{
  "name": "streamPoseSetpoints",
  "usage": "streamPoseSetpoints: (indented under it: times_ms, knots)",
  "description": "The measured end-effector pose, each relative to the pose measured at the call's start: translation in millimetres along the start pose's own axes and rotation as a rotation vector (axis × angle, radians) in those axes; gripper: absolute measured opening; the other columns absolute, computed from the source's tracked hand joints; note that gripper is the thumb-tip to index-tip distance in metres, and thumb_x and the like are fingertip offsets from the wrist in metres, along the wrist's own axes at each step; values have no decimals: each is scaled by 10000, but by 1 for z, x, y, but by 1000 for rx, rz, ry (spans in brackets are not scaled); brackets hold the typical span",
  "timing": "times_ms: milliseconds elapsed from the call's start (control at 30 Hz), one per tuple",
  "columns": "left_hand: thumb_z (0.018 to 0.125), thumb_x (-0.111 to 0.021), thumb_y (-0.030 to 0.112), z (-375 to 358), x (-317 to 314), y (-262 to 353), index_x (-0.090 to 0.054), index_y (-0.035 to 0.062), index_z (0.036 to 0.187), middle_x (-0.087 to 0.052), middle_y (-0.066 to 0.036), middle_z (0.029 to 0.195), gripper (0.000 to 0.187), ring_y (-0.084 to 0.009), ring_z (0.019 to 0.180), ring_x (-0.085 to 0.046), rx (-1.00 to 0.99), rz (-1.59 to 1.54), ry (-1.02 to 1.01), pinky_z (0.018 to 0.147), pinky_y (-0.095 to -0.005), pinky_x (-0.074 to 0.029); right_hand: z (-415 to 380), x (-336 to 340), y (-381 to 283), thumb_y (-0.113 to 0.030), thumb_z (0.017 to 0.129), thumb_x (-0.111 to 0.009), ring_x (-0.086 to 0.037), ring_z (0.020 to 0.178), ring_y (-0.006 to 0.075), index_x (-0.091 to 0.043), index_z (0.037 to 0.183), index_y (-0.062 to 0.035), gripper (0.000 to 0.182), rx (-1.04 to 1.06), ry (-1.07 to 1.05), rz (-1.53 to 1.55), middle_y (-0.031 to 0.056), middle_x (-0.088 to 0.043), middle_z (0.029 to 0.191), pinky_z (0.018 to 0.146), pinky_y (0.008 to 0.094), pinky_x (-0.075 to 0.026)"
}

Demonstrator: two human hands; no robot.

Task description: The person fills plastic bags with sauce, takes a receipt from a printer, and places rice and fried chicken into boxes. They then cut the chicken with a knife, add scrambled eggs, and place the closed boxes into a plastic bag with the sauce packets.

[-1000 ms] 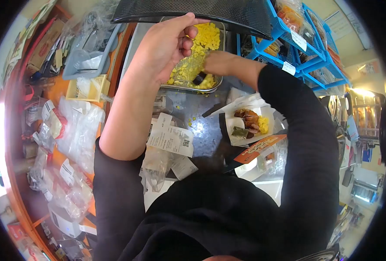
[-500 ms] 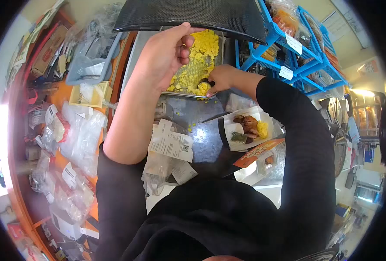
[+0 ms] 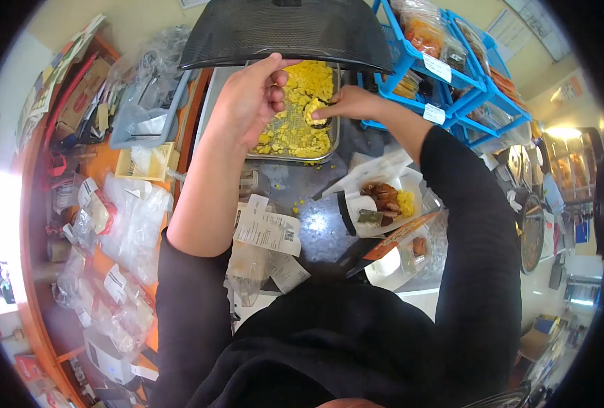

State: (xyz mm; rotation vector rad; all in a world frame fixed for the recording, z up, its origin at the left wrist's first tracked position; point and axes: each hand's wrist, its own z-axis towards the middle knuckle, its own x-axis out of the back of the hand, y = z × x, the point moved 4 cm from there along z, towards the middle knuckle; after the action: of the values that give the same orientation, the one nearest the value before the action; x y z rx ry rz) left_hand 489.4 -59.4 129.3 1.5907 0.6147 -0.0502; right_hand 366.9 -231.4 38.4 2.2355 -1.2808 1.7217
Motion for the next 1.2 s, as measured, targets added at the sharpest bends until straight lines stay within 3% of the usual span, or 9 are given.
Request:
streamPoseSetpoints:
  times_ms: [167, 300, 400, 500, 633, 933, 1033, 1133, 1200]
  knots:
    - [953, -513, 278, 3, 4, -5, -597, 7, 1104, -467, 51, 733, 322, -60, 630, -416, 5, -26, 1, 578, -221, -368, -127, 38, -10, -611, 725, -687, -316, 477, 113, -526, 518, -24, 643, -34, 115, 127, -11, -329, 482, 451, 319, -234]
    - [946, -526, 272, -3, 9, -18, -603, 8, 1108, -464, 39, 733, 319, -70, 630, -417, 26, -62, -12, 577, -226, -368, -247, 34, 18, -488, 761, -712, -306, 506, 87, -484, 538, -11, 574, -98, 98, 72, -20, -310, 504, 461, 308, -230]
    - [942, -536, 256, -14, 11, -26, -583, -5, 1150, -468, 35, 741, 338, -81, 638, -420, 44, -49, 34, 580, -231, -369, -323, -2, 49, -473, 776, -695, -332, 526, 85, -498, 574, -3, 548, -419, 77, 213, 17, -333, 519, 476, 303, -275]
    - [946, -530, 249, -20, 14, -32, -572, -7, 1171, -478, 37, 733, 344, -82, 641, -429, 54, -38, 44, 579, -234, -378, -360, -60, 82, -433, 823, -660, -458, 554, 148, -549, 655, 4, 481, -438, 176, 213, 92, -465, 570, 514, 323, -349]
    - [955, -513, 247, -23, 15, -35, -564, -7, 1177, -485, 41, 730, 341, -77, 633, -434, 68, -21, 43, 581, -231, -388, -376, -159, 122, -245, 892, -558, -597, 873, 384, -613, 1032, -29, 264, -459, 407, 39, 186, -618, 865, 687, 435, -476]
    - [957, -507, 246, -26, 8, -43, -559, -4, 1183, -479, 40, 722, 341, -68, 614, -430, 106, -3, 62, 561, -214, -395, -366, -217, 101, -121, 857, -533, -624, 803, 391, -584, 1138, -40, 297, -565, 645, -90, 194, -621, 967, 677, 445, -522]
    - [957, -506, 251, -26, 8, -47, -562, 3, 1189, -477, 39, 721, 344, -69, 609, -427, 146, -22, 59, 560, -217, -394, -369, -214, 135, -145, 872, -568, -650, 706, 288, -608, 1128, -25, 285, -602, 725, 277, 145, -660, 899, 610, 365, -529]
    - [963, -492, 269, -22, 9, -52, -565, 8, 1194, -473, 39, 722, 356, -70, 607, -426, 165, -37, 57, 558, -220, -391, -374, -168, 122, -171, 871, -610, -606, 613, 139, -635, 1097, -10, 279, -486, 719, 1102, 72, -673, 836, 547, 270, -492]
    - [969, -478, 283, -22, 11, -54, -567, 10, 1195, -472, 39, 726, 366, -69, 607, -426, 165, -37, 59, 554, -222, -387, -370, -122, 91, -144, 879, -603, -545, 554, 83, -649, 1051, -13, 221, -330, 743, 1186, 32, -668, 835, 508, 222, -448]
